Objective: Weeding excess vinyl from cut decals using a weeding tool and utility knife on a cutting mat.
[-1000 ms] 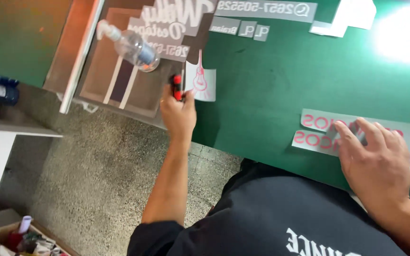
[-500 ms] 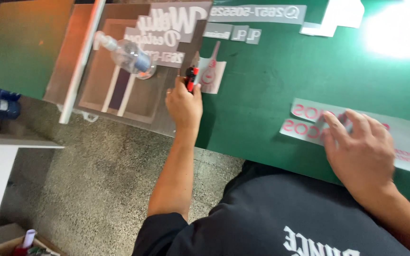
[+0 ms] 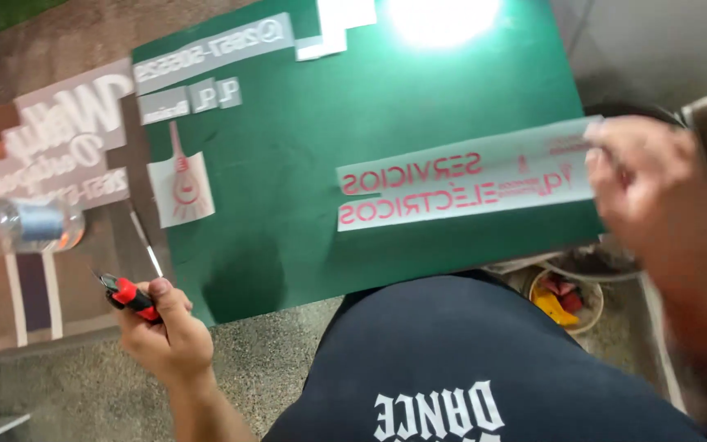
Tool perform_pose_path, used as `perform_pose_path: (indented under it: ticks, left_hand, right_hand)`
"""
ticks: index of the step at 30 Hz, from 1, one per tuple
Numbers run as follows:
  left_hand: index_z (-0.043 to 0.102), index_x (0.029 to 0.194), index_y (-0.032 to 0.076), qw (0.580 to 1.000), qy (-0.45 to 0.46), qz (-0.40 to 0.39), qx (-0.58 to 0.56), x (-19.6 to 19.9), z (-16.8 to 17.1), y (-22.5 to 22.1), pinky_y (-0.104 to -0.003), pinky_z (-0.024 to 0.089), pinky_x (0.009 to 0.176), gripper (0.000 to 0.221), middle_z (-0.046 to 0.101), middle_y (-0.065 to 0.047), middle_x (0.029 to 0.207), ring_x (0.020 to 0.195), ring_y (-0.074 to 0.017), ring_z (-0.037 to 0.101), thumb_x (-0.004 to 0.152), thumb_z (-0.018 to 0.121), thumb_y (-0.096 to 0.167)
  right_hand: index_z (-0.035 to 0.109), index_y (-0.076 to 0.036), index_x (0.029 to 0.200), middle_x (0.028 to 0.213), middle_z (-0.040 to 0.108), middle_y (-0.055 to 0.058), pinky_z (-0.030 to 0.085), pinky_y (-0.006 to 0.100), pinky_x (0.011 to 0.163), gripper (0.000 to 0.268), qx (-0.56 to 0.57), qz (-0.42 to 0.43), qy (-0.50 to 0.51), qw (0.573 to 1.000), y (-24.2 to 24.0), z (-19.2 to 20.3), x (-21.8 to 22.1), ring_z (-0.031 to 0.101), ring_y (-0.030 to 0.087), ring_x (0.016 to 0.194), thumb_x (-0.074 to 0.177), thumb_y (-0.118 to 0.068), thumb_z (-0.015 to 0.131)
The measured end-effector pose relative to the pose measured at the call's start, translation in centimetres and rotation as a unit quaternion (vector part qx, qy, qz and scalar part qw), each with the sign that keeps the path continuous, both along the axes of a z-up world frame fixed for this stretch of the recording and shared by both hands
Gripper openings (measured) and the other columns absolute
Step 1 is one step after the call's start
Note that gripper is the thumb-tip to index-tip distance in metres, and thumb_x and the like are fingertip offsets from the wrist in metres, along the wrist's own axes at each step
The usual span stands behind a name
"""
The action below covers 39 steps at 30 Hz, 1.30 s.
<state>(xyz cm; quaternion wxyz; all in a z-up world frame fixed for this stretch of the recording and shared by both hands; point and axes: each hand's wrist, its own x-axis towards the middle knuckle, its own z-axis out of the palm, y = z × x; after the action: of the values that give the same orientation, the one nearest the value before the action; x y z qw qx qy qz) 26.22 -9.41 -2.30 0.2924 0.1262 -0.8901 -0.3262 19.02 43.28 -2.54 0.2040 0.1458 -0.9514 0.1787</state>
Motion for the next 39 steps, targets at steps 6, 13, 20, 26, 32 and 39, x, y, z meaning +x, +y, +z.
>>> perform_pose_path:
  ticks: [6,13,20,26,32,39]
  left_hand:
    - [0.047,0.116,0.007,0.982,-0.044,-0.051,0.174,-3.2,1.4,5.3,-0.023,0.049,0.085,0.020,0.051,-0.006,0.109,0.088,-0.0095,0.052,0.101,0.059,0.007]
    - [0.064,0.117,0.011,0.974,-0.132,-0.173,0.056,-3.6,3.6,10.8,-0.029,0.050,0.069,0.022,0.067,-0.002,0.092,0.073,-0.0136,0.062,0.104,0.056,0.027]
    - [0.048,0.135,0.023,0.939,-0.236,-0.239,0.076,-2.3,0.1,13.9,-0.038,0.052,0.063,0.047,0.069,0.000,0.080,0.058,-0.0248,0.064,0.089,0.060,0.025]
    - [0.053,0.145,0.012,0.929,-0.088,-0.360,-0.013,-2.8,-2.1,15.3,-0.034,0.048,0.067,0.047,0.055,-0.003,0.078,0.066,-0.0210,0.050,0.099,0.060,0.006]
    - [0.055,0.142,0.012,0.950,-0.081,-0.294,-0.069,-2.3,-1.5,13.6,-0.036,0.052,0.067,0.048,0.068,-0.005,0.091,0.069,-0.0232,0.058,0.095,0.063,0.006]
    - [0.044,0.157,0.020,0.918,-0.108,-0.371,-0.087,-2.5,-2.6,15.0,-0.036,0.048,0.060,0.063,0.054,-0.001,0.084,0.064,-0.0196,0.044,0.098,0.062,0.003]
  right_hand:
    - [0.072,0.000,0.143,0.135,0.069,0.024,0.049,0.052,0.101,0.041,0.020,0.019,-0.110,0.994,3.3,-1.6,-3.7,0.063,0.042,0.122,0.108,-0.020,0.070]
    - [0.079,-0.011,0.114,0.103,0.069,0.011,0.048,0.042,0.078,0.009,-0.033,-0.102,-0.180,0.978,1.4,-0.9,-1.0,0.064,0.029,0.089,0.112,-0.015,0.072]
    - [0.070,-0.006,0.122,0.113,0.068,0.016,0.049,0.034,0.046,0.014,-0.224,-0.160,-0.250,0.928,-6.5,1.8,3.1,0.066,0.023,0.056,0.109,-0.006,0.066]
    - [0.074,-0.017,0.134,0.112,0.070,0.001,0.054,0.039,0.063,0.030,0.021,-0.028,-0.145,0.989,-5.2,-0.5,2.9,0.065,0.016,0.084,0.109,-0.033,0.071]
    - [0.082,-0.007,0.124,0.113,0.073,0.014,0.052,0.036,0.078,0.005,-0.035,0.067,-0.106,0.991,-1.6,0.5,-1.3,0.062,0.023,0.086,0.120,-0.007,0.083]
    - [0.076,-0.024,0.125,0.129,0.070,0.002,0.048,0.045,0.111,0.029,0.021,0.302,-0.051,0.952,-3.4,-1.5,-11.0,0.065,0.025,0.119,0.099,-0.036,0.077]
